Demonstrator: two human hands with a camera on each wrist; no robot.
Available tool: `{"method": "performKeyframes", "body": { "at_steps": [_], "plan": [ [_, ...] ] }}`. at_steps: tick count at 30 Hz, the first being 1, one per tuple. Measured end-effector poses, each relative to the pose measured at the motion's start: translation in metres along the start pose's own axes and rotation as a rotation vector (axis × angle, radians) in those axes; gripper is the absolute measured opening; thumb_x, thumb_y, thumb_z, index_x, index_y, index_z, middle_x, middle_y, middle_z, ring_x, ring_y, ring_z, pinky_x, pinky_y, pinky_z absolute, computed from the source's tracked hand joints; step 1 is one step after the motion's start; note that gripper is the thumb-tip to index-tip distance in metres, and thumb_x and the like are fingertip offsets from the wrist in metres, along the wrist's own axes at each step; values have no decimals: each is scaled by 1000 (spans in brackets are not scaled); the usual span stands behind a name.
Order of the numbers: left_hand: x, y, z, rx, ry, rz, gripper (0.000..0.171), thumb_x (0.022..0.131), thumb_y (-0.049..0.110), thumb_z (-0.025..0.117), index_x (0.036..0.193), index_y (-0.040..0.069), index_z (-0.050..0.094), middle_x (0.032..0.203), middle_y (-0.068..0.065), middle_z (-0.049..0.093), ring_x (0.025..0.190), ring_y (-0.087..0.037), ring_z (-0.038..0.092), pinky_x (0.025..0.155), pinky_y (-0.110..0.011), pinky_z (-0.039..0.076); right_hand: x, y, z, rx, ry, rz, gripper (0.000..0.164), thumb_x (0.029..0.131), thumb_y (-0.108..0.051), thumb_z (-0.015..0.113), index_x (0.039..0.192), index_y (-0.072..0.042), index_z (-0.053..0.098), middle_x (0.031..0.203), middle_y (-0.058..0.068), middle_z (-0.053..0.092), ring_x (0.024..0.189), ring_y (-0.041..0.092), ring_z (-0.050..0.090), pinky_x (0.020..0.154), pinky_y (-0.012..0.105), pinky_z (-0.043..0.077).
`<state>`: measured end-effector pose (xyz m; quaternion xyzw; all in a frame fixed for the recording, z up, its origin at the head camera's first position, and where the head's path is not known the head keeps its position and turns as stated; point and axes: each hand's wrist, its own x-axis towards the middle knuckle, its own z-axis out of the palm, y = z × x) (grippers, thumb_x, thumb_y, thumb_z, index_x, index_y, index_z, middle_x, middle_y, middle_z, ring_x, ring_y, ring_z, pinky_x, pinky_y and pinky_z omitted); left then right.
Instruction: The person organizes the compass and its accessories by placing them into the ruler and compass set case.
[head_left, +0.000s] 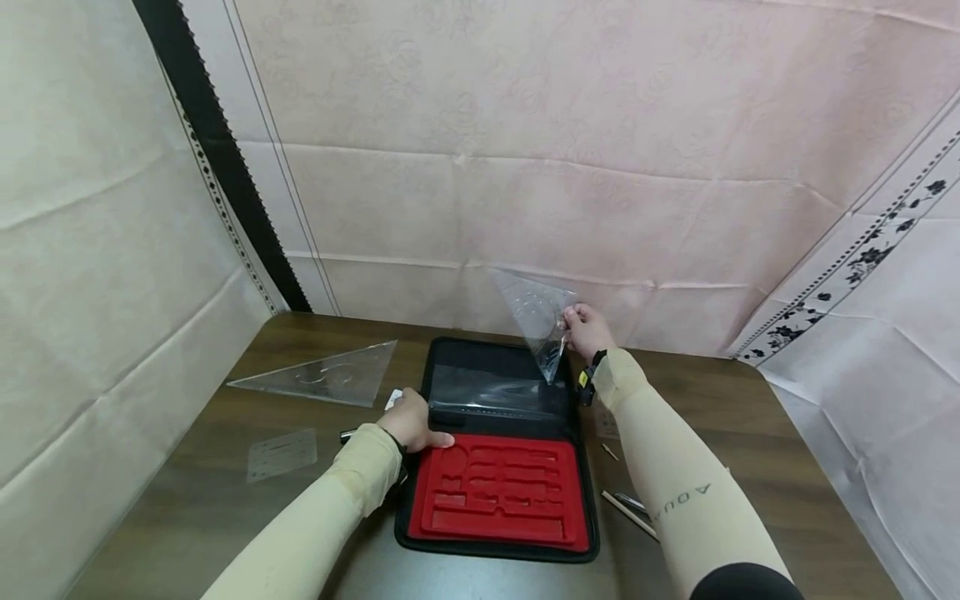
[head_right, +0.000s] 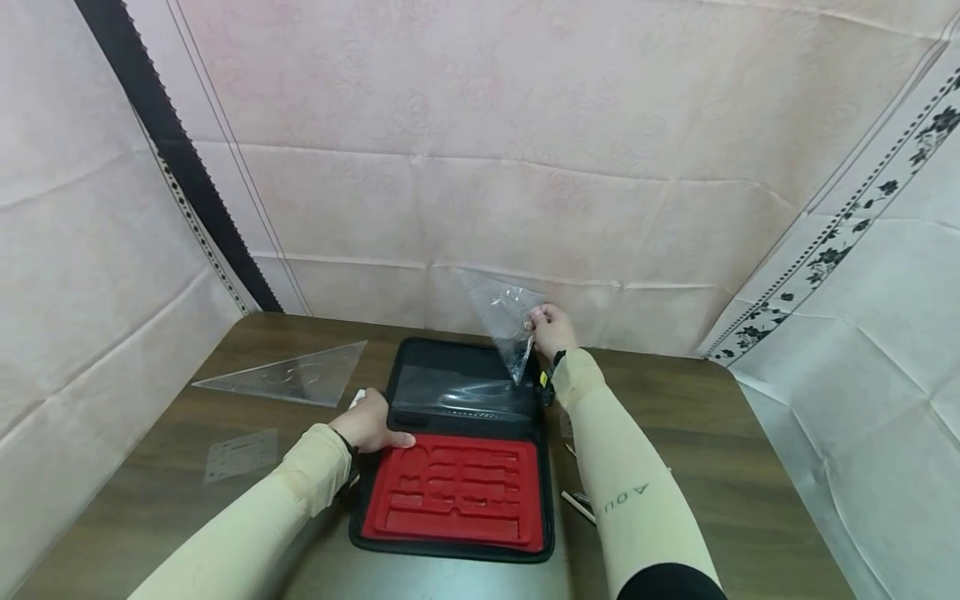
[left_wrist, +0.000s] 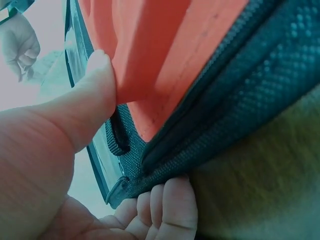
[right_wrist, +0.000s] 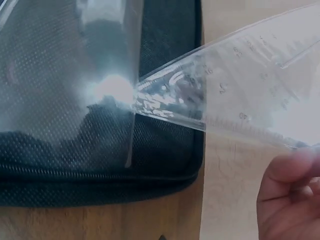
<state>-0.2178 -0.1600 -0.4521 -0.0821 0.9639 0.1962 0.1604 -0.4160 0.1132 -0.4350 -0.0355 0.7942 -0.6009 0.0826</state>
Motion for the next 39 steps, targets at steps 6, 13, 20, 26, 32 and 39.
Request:
{"method": "performKeyframes", "body": {
  "at_steps": [6,13,20,26,32,39],
  "plan": [
    [2,-1,0,18,-18,17,96,76,47,80,127,-21,37,124,-33,46,109,-36,53,96,-44,44,-2,-7,11,-99,-51,-52,26,106,-29,39,102,-5,50,93,10,54,58,17,43,53,30,41],
    [-1,1,3,77,-51,74,98,75,50,79,128,-22,39,129,-34,45,118,-40,49,101,-44,39,-1,-6,15,-176,-92,-67,29,106,-28,37,103,-2,47,83,11,48,54,18,42,50,32,39],
    [-4,6,5,74,-57,102,90,77,49,78,123,-20,45,123,-32,49,114,-40,52,98,-44,42,-1,10,-2,-114,-99,27,28,106,-26,39,100,1,44,70,6,42,46,15,38,44,29,35],
    [-5,-1,8,34,-79,97,85,77,47,79,123,-18,47,124,-31,50,111,-37,55,96,-44,43,-9,18,0,-209,-153,55,28,105,-24,41,99,2,48,71,6,43,49,16,40,51,31,40],
    [-6,-6,3,43,-101,107,80,76,45,80,116,-17,50,117,-29,52,103,-35,58,93,-43,46,-16,20,21,-395,-150,-29,29,106,-25,40,118,-4,57,79,9,53,55,18,47,56,34,48],
    [-7,-8,0,39,-109,106,82,77,46,79,118,-18,48,118,-30,52,105,-36,58,93,-43,45,-17,19,31,-586,-61,-154,34,105,-23,43,128,-4,58,98,10,62,79,22,55,73,38,44]
  ]
}}
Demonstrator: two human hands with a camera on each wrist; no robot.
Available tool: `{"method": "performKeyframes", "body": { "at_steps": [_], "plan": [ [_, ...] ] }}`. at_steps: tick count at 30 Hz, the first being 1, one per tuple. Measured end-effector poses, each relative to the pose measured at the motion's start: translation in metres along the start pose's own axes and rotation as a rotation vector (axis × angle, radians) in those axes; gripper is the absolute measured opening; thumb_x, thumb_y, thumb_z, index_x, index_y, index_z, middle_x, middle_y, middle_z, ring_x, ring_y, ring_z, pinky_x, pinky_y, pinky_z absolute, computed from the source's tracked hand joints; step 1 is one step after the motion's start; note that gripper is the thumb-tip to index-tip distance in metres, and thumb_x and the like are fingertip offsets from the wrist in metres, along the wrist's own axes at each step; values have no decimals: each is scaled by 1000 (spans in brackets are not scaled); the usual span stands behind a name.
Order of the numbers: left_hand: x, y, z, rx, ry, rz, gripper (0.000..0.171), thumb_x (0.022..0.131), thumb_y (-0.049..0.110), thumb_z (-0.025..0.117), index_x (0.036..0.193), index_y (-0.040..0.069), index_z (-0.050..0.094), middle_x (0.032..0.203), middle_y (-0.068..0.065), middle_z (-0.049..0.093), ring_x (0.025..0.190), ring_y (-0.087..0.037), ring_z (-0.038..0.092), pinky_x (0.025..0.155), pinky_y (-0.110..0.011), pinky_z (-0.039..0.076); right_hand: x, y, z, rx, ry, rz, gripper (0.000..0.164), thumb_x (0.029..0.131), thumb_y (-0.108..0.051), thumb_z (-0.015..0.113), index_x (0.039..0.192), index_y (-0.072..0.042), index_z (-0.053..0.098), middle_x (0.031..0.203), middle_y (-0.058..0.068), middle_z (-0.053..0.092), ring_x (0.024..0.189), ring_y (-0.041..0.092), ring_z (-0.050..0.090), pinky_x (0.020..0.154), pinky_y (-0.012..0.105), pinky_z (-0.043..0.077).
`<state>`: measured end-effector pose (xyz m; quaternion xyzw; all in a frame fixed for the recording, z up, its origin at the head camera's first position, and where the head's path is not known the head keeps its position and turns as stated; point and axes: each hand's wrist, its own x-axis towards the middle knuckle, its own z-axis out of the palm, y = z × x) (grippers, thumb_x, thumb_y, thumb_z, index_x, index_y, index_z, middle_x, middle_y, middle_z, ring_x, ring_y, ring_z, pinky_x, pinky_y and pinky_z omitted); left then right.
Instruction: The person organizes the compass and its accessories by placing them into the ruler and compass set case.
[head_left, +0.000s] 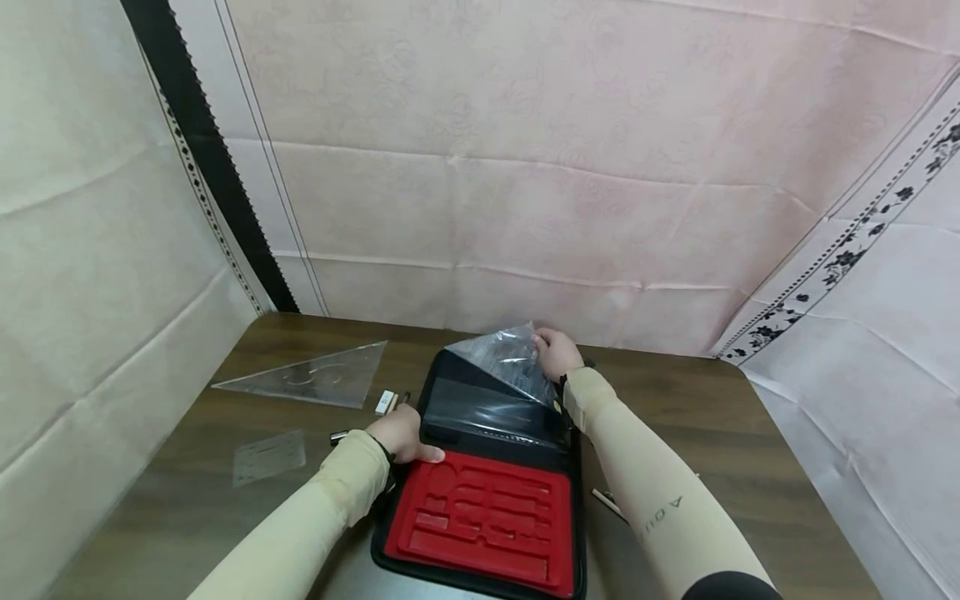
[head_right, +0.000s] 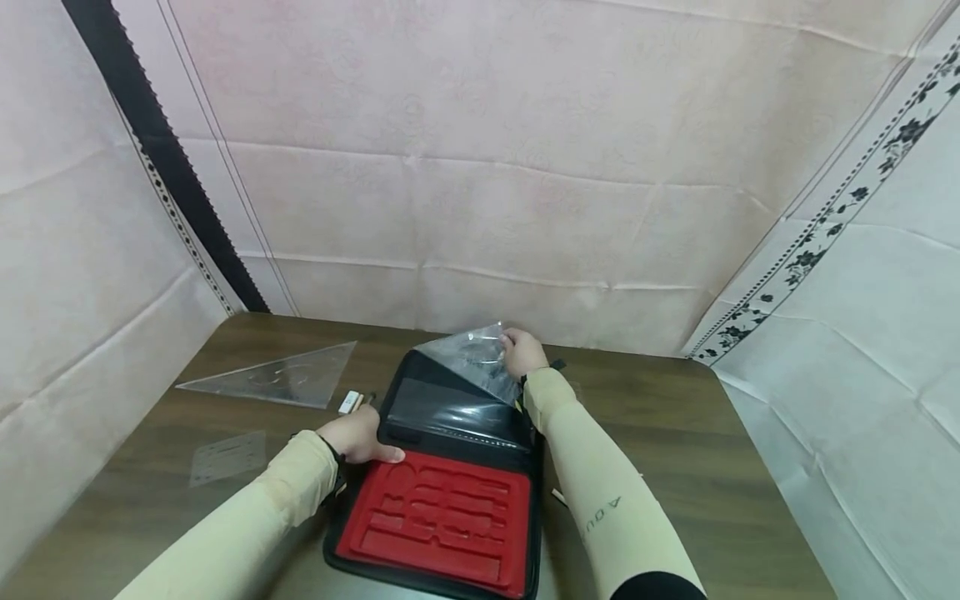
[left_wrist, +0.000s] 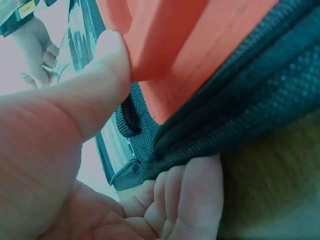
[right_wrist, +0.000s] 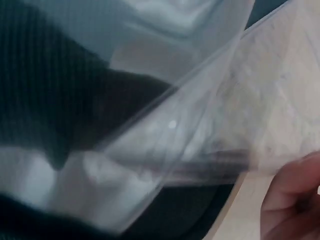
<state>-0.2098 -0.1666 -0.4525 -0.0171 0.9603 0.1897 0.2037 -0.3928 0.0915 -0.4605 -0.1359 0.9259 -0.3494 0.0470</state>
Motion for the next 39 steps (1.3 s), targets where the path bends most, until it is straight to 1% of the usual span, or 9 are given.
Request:
{"method": "performKeyframes", "body": {
  "at_steps": [2,4,9,12,16,19,25,32,39],
  "plan": [
    [-1,2,-1,-5,-5,-1,83,78,46,79,120,-18,48,120,-30,51,107,-36,57,94,-43,45,2,7,-5,44,29,22,34,105,-22,42,129,-4,58,96,12,61,73,22,56,70,37,46],
    [-2,3,-2,-3,-7,-1,81,78,46,78,119,-17,49,120,-29,52,106,-35,57,93,-43,45,4,16,-11,165,33,62,32,106,-22,41,125,-3,59,90,13,57,65,22,53,64,37,47],
    [-4,5,-4,4,-5,17,74,78,45,79,112,-16,54,115,-27,55,101,-33,59,90,-43,47,9,36,-21,394,-9,166,28,106,-25,37,109,-4,55,85,11,50,56,19,46,55,34,47],
    [-6,4,-5,8,1,25,71,79,45,78,109,-16,57,112,-27,57,99,-33,60,88,-43,48,9,35,-20,360,-50,149,27,106,-25,36,108,-3,53,84,12,51,55,19,44,54,34,46],
    [-5,3,-4,10,2,20,73,78,46,78,110,-16,56,111,-27,57,99,-32,60,89,-43,47,4,24,-18,207,-86,79,29,107,-24,36,115,-1,53,82,11,52,60,21,49,58,35,46],
    [-3,3,-3,9,8,20,71,78,46,79,107,-16,57,108,-25,58,96,-31,60,88,-42,48,5,22,-12,120,-93,59,31,106,-26,37,121,-4,53,84,12,55,66,23,54,61,35,48],
    [-4,3,-2,12,8,16,72,78,47,78,107,-15,58,110,-25,59,96,-30,60,87,-42,48,10,31,-5,193,-74,115,31,102,-19,50,128,-1,50,101,15,58,70,19,56,61,33,50],
    [-2,2,-2,17,-4,-11,73,77,48,78,109,-15,58,107,-24,59,96,-30,61,88,-42,48,5,33,-8,203,-187,112,40,96,-11,60,131,3,47,95,12,59,68,19,54,60,30,48],
    [-4,3,-2,9,3,-7,72,77,47,79,108,-14,58,106,-23,59,95,-30,60,88,-41,48,6,34,-13,161,-236,93,41,96,-14,62,134,-4,50,101,12,62,79,22,58,66,33,48]
  ]
}}
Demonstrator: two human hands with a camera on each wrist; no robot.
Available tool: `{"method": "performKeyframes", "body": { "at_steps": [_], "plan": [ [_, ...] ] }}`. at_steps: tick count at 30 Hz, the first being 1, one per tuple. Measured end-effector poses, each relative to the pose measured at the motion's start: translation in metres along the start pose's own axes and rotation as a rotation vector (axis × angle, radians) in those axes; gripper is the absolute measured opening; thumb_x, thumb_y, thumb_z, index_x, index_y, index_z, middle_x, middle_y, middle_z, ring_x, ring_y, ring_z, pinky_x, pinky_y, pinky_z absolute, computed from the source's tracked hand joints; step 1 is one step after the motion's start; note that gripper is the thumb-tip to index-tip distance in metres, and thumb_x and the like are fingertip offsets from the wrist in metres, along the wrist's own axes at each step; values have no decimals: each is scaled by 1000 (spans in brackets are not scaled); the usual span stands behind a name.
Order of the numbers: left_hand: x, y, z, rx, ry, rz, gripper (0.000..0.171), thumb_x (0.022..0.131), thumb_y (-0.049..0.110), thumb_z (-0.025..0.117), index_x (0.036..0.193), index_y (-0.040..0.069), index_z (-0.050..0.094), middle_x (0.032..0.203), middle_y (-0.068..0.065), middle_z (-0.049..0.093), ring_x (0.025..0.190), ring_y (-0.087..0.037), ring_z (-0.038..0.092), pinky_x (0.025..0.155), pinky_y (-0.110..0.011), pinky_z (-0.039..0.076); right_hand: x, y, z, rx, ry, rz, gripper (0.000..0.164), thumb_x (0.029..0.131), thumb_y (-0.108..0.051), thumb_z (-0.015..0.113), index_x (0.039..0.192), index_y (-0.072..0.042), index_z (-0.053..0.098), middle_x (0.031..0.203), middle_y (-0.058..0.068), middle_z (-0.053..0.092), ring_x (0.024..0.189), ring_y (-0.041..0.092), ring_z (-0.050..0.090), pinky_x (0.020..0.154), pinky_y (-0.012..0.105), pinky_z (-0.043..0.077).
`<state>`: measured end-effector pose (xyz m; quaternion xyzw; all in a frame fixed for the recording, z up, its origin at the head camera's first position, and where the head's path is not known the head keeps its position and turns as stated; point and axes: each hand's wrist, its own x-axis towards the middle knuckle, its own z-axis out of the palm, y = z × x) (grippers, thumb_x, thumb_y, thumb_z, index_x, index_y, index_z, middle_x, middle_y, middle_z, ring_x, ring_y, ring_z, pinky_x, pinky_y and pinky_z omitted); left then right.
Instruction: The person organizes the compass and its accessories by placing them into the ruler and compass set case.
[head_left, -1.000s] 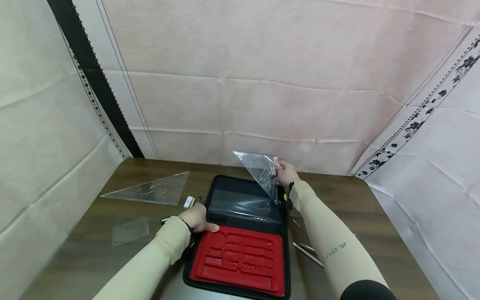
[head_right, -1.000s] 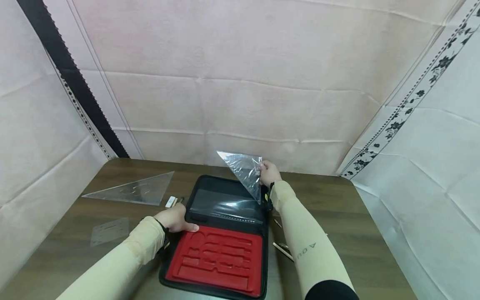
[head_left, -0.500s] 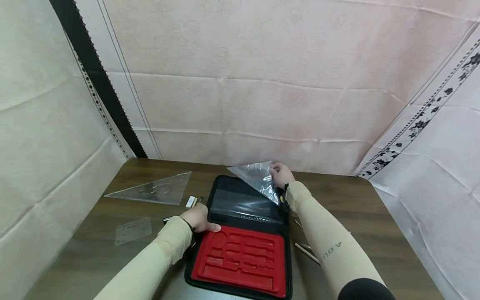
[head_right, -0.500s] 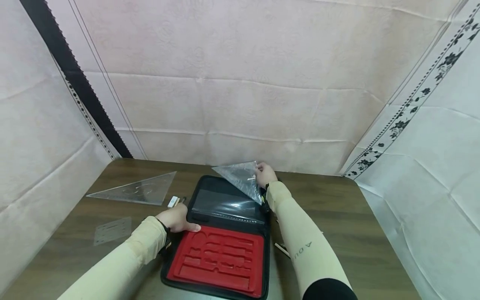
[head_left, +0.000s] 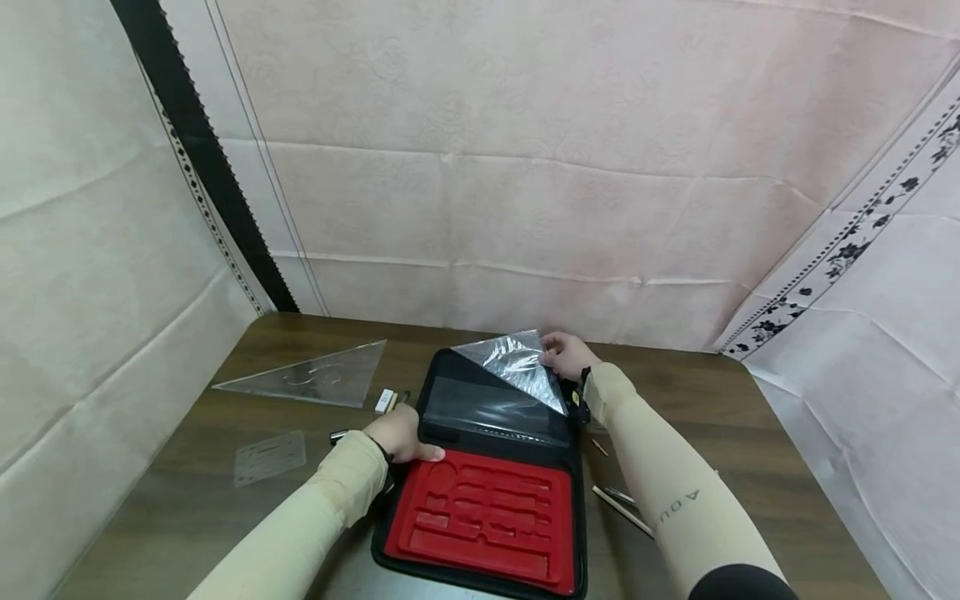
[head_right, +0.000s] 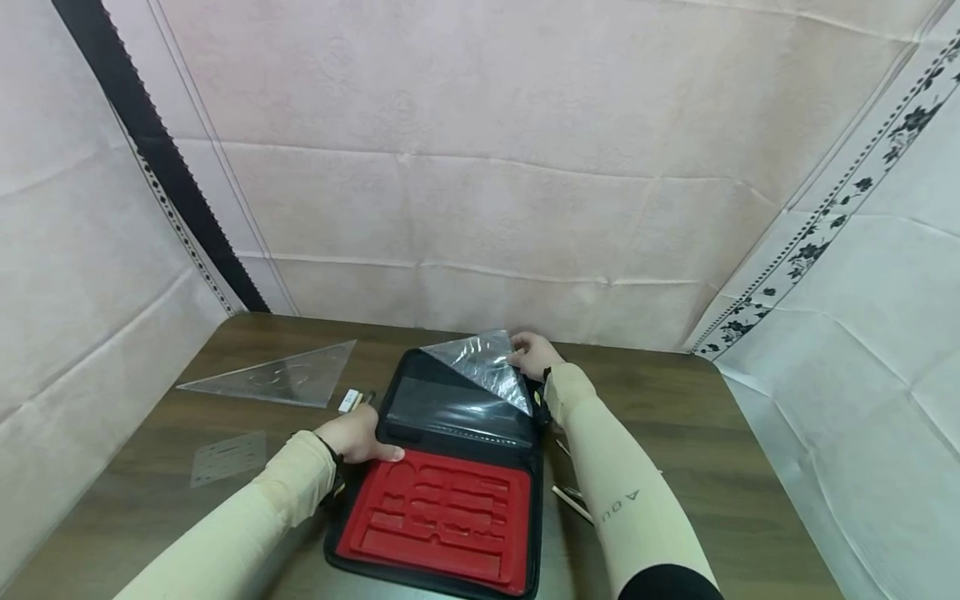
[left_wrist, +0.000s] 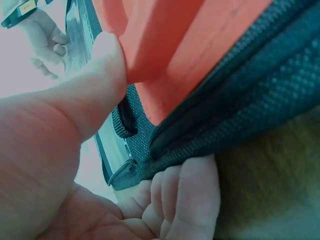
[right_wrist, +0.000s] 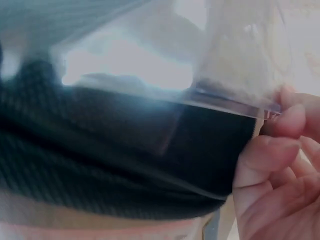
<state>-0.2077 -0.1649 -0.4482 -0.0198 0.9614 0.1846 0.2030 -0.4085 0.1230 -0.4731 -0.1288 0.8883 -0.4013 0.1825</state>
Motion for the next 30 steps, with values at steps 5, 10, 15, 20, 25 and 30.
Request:
{"method": "performKeyframes", "body": {
  "at_steps": [5,10,15,20,25,30],
  "plan": [
    [0,2,1,-19,2,-3,69,76,46,80,105,-14,58,100,-21,59,90,-27,60,86,-41,49,-5,1,-2,20,-8,-12,43,97,-14,60,138,-7,50,103,11,63,83,22,58,68,33,47],
    [-1,2,2,-36,4,-12,71,75,44,81,106,-14,56,99,-22,58,90,-28,60,86,-42,49,-9,-2,7,-58,-29,-69,41,97,-14,60,137,-9,54,104,9,65,82,20,58,69,31,47],
    [-1,0,2,-36,9,-16,72,75,46,81,108,-14,56,103,-22,58,92,-29,59,87,-42,48,-11,-10,16,-169,-31,-119,38,97,-15,61,134,-9,57,114,10,64,93,20,59,79,36,49],
    [-1,-1,3,-29,17,0,72,76,45,81,107,-15,56,106,-24,57,93,-30,59,88,-42,48,-17,-16,23,-227,-13,-128,38,97,-16,61,134,-10,57,117,9,64,103,22,57,89,41,45],
    [-3,-1,3,-25,17,3,76,76,45,80,111,-17,54,112,-27,55,97,-32,59,89,-43,47,-24,-21,33,-310,-29,-145,40,97,-16,61,135,-10,56,122,13,60,113,26,55,93,43,44],
    [-2,0,2,-19,11,19,75,77,45,79,111,-17,54,112,-27,55,98,-32,59,89,-43,47,-30,-26,41,-336,-46,-86,41,96,-16,61,136,-9,53,112,12,61,100,24,58,84,41,48]
  ]
}}
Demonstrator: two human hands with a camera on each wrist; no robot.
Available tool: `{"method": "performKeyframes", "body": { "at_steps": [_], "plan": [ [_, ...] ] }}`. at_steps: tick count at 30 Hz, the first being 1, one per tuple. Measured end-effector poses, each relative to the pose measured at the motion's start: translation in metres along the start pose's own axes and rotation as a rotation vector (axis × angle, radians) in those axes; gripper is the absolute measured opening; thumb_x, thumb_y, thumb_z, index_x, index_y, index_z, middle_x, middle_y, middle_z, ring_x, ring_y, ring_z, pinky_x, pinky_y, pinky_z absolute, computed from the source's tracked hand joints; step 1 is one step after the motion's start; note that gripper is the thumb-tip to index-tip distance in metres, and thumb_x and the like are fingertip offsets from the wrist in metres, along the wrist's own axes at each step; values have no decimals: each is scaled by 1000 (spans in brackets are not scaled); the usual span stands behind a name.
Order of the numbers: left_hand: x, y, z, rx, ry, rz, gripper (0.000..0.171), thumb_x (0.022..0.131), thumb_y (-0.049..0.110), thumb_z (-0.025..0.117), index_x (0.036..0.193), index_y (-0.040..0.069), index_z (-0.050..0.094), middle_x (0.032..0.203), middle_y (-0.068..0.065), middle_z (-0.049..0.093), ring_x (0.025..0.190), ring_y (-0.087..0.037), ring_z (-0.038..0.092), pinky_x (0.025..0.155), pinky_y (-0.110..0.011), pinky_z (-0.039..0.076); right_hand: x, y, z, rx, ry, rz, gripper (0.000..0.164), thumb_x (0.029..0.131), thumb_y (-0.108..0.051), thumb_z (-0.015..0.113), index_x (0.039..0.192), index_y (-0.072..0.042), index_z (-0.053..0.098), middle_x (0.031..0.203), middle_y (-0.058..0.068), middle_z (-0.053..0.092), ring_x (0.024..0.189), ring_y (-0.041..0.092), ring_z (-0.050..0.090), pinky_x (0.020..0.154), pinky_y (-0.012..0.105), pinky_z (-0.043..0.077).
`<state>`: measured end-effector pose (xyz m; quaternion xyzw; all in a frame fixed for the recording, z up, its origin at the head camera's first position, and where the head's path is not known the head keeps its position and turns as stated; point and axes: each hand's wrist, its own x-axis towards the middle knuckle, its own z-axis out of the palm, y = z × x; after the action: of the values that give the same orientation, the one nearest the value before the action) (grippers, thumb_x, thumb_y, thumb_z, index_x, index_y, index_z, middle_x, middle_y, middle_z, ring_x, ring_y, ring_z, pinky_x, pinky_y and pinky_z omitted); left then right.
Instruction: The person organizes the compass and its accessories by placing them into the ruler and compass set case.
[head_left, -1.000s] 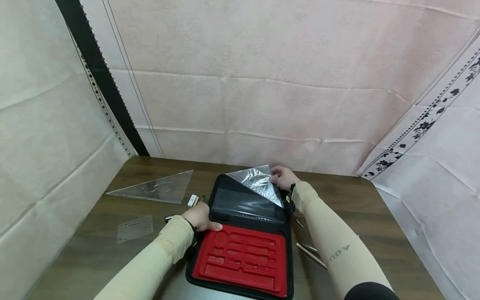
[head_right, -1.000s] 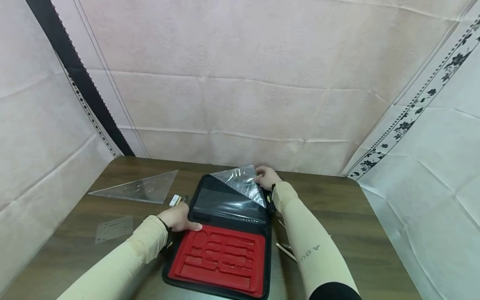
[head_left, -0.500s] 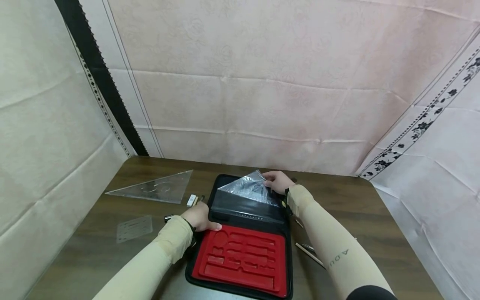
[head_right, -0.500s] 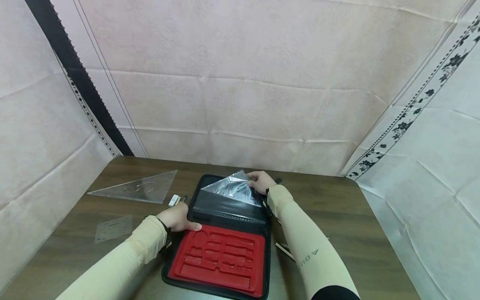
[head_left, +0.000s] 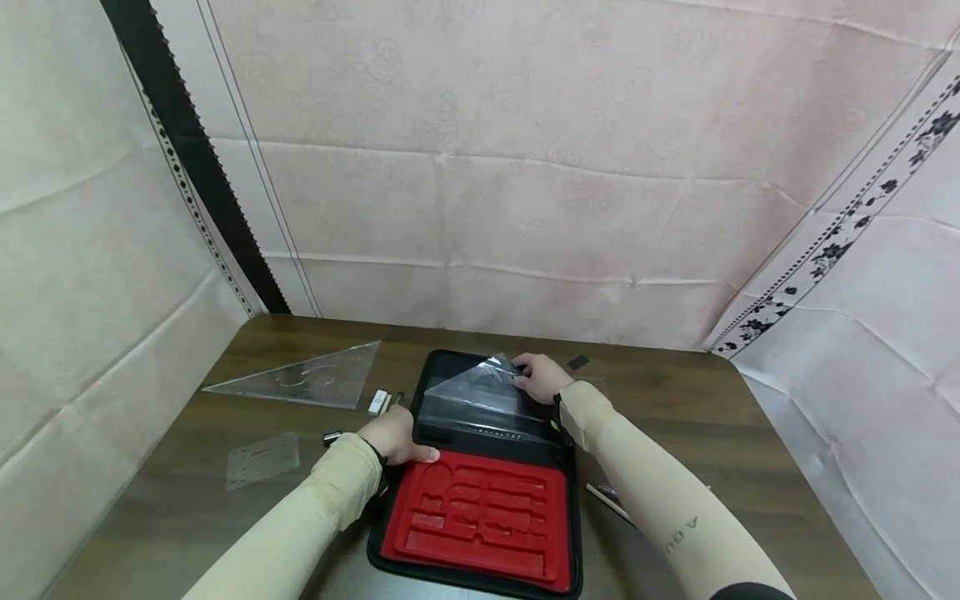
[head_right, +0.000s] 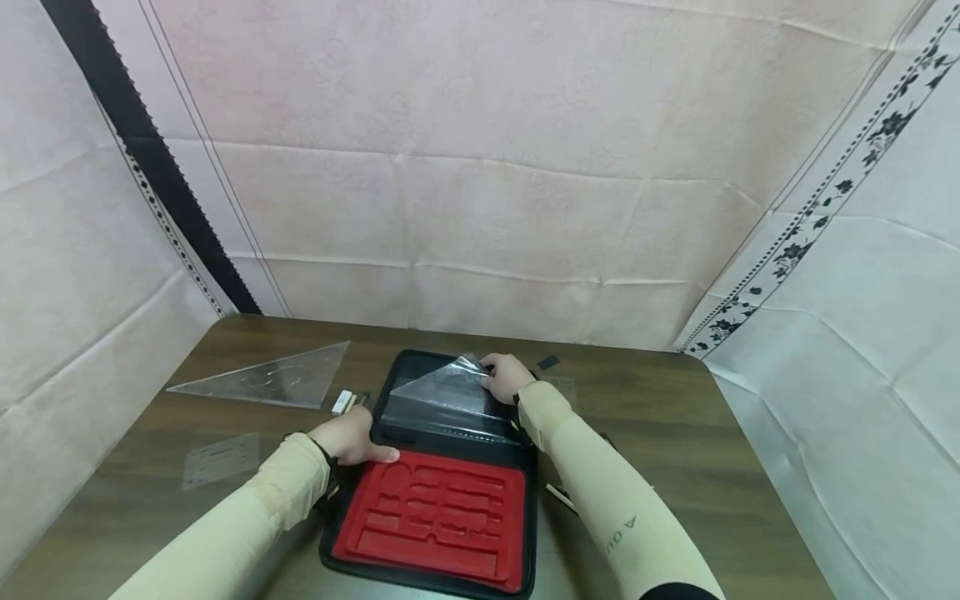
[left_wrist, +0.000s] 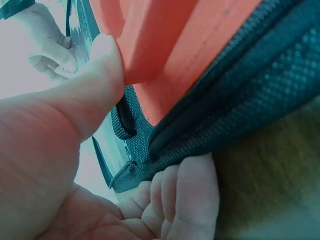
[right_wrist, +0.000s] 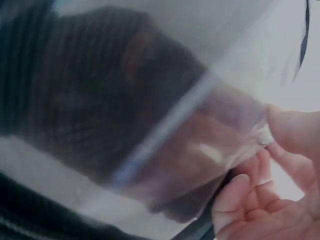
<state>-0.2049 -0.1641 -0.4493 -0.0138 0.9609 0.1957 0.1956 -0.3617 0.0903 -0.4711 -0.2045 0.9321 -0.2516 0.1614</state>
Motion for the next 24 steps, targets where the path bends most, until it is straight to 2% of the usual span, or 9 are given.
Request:
{"method": "performKeyframes", "body": {
  "at_steps": [3,6,13,18,24],
  "plan": [
    [0,-1,1,6,0,8,72,78,45,79,108,-16,56,109,-26,57,94,-31,59,88,-43,48,-2,-4,1,13,-16,44,44,96,-17,62,137,-10,51,105,8,61,90,20,58,76,38,48],
    [0,-4,2,9,-1,2,74,78,46,79,109,-17,55,108,-26,57,93,-30,59,88,-43,48,-2,-6,3,24,-24,57,46,96,-21,62,139,-11,49,107,7,60,89,19,57,75,36,47],
    [2,-7,7,-11,9,-3,77,77,46,79,112,-18,53,112,-27,56,95,-31,60,89,-44,48,3,-17,8,121,11,42,41,101,-15,53,140,-7,46,128,12,54,104,23,55,81,39,46],
    [1,-3,6,-4,9,-8,77,78,46,79,112,-17,53,110,-27,56,95,-32,60,89,-43,48,10,-8,7,166,29,43,38,100,-10,52,138,-9,49,124,13,56,100,23,57,77,37,46],
    [-3,1,2,-14,21,-9,74,77,45,80,109,-17,54,108,-27,56,94,-30,60,89,-42,48,10,-5,5,187,47,32,38,100,-13,53,138,-12,52,126,13,58,106,23,57,89,41,45]
  ]
}}
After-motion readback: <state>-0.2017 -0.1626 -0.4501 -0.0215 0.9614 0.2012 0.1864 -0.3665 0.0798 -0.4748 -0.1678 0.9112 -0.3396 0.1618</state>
